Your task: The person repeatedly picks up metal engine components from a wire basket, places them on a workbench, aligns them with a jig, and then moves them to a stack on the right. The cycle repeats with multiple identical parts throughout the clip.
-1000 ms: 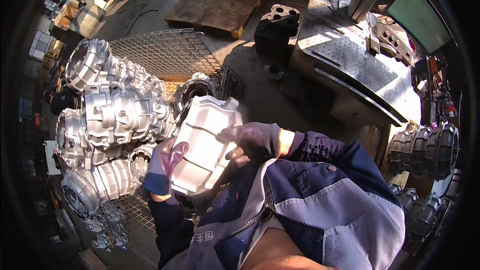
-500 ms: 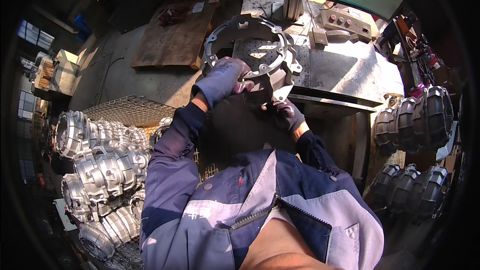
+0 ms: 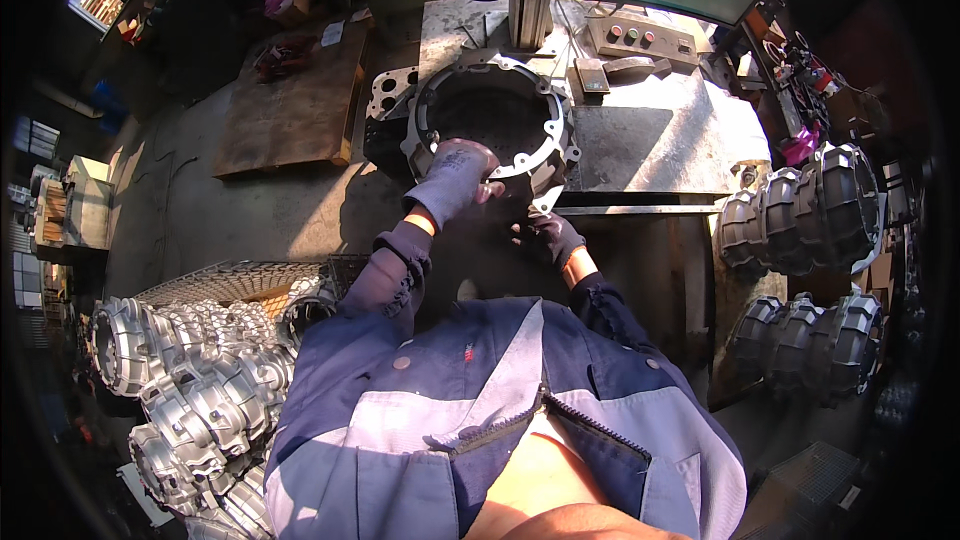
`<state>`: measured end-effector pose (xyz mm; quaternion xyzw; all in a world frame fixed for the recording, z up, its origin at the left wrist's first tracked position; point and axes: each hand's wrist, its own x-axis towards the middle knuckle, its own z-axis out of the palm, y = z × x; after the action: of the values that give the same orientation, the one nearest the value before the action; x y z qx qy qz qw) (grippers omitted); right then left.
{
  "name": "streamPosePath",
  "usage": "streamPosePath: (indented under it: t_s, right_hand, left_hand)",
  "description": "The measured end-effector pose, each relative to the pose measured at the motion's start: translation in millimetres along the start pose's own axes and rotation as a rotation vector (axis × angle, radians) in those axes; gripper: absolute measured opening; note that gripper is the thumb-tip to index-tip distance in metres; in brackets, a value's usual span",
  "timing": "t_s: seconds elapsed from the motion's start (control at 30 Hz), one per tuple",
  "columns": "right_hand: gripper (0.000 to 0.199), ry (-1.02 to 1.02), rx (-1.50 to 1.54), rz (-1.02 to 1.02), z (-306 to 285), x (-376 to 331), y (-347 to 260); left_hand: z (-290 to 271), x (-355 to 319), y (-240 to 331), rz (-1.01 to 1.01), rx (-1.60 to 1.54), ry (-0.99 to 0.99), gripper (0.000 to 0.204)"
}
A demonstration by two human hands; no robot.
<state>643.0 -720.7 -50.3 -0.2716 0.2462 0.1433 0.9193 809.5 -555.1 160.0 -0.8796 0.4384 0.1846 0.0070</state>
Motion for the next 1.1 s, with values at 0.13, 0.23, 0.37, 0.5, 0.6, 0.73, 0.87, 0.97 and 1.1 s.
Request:
streamPosePath:
  t_s: [0.13,0.23,0.37,0.5,0.6,0.73,0.87,0.97,1.1]
  right_hand:
    - [0.023,-0.020,-0.460,-0.295,-29,44,26]
    - [0.027,0.164,-0.605,-0.229,-30,44,21]
    - [0.026,0.069,-0.779,-0.380,0,20,16]
    - [0.024,0.035,-1.842,-0.619,19,-4,8]
    - [0.025,-0.002,-1.659,-0.553,20,-7,4]
    - [0.019,-0.048,-1.882,-0.746,5,0,8]
    - [0.019,0.058,-1.730,-0.710,-25,19,25]
    - [0.021,0.048,-0.683,-0.436,-44,41,35]
    - [0.019,-0.082,-1.122,-0.762,-52,40,39]
  left_hand:
    - [19,-8,1,0.011,0.004,0.061,0.031]
    - [23,-7,-11,0.000,-0.023,0.010,0.032]
    - [28,-2,-23,0.062,-0.260,0.079,0.032]
    - [41,-3,-29,0.125,-0.090,0.128,0.033]
    - [50,-3,-36,0.180,-0.324,0.185,0.033]
    - [52,-5,-40,0.303,-0.540,0.339,0.029]
    - [43,-9,-33,0.258,-0.142,0.285,0.040]
    - [34,-12,-29,0.239,-0.101,0.229,0.039]
    - [29,-12,-29,0.254,-0.092,0.211,0.038]
